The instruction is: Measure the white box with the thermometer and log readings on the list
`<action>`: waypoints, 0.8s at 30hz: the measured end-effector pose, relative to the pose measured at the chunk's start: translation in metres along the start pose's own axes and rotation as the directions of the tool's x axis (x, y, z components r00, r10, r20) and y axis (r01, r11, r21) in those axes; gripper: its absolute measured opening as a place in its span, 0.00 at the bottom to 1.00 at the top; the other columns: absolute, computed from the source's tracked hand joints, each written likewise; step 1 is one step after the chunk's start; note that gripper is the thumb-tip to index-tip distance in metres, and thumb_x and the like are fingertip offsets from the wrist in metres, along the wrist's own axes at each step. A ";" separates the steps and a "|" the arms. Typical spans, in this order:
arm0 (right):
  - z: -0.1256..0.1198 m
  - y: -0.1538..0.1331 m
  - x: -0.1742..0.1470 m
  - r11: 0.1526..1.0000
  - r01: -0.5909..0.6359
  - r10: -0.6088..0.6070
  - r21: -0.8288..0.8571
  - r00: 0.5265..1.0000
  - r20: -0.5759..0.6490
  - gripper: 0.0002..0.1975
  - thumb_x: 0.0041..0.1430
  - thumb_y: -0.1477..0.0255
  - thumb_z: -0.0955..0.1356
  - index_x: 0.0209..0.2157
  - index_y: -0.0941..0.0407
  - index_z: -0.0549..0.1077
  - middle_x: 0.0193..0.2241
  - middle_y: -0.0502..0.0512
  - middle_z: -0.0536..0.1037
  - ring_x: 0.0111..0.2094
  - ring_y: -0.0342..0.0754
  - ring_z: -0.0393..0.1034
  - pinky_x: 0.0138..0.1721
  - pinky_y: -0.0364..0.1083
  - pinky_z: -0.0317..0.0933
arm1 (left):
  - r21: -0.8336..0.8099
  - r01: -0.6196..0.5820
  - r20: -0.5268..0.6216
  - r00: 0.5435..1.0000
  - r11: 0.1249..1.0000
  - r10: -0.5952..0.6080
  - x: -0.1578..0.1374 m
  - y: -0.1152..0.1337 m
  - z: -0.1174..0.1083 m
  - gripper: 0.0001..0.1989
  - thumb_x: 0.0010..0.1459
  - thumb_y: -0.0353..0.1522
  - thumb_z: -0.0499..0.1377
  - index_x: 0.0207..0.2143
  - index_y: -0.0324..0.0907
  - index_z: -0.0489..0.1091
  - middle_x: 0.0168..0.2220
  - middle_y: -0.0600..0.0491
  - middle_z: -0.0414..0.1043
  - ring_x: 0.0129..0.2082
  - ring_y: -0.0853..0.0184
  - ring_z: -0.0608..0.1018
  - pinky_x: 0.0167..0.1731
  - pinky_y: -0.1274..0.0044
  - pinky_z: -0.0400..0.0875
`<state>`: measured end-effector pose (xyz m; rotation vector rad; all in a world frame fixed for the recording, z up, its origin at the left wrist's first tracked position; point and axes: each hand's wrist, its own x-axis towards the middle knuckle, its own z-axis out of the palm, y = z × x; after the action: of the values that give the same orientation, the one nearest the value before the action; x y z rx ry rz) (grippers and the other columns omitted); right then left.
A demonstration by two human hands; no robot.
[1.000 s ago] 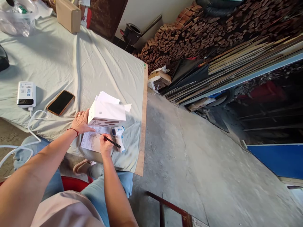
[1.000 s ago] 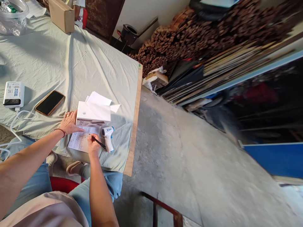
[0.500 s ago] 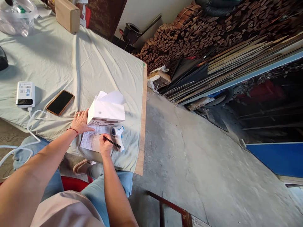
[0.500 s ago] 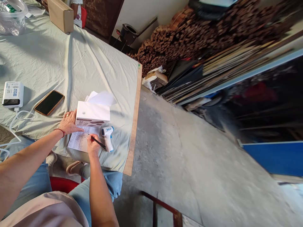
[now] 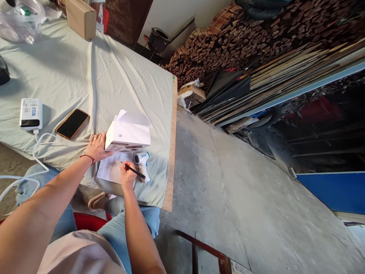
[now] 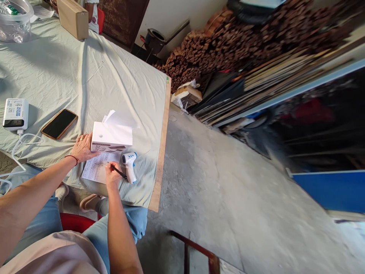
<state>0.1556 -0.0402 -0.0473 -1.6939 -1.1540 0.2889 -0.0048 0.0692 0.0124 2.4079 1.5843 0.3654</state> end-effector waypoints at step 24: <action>-0.079 0.007 0.042 0.821 -0.209 0.281 -0.532 0.958 0.057 0.19 0.54 0.56 0.67 0.37 0.59 0.75 0.35 0.64 0.76 0.38 0.56 0.68 0.39 0.50 0.59 | -0.413 0.121 -0.135 0.972 0.902 -0.193 0.000 -0.008 -0.005 0.26 0.63 0.47 0.45 0.55 0.39 0.62 0.43 0.45 0.75 0.48 0.52 0.71 0.50 0.62 0.64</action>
<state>0.2331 -0.0548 -0.0042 -2.3478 -1.1775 0.2646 -0.0132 0.0725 0.0148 1.9656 1.5738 0.8027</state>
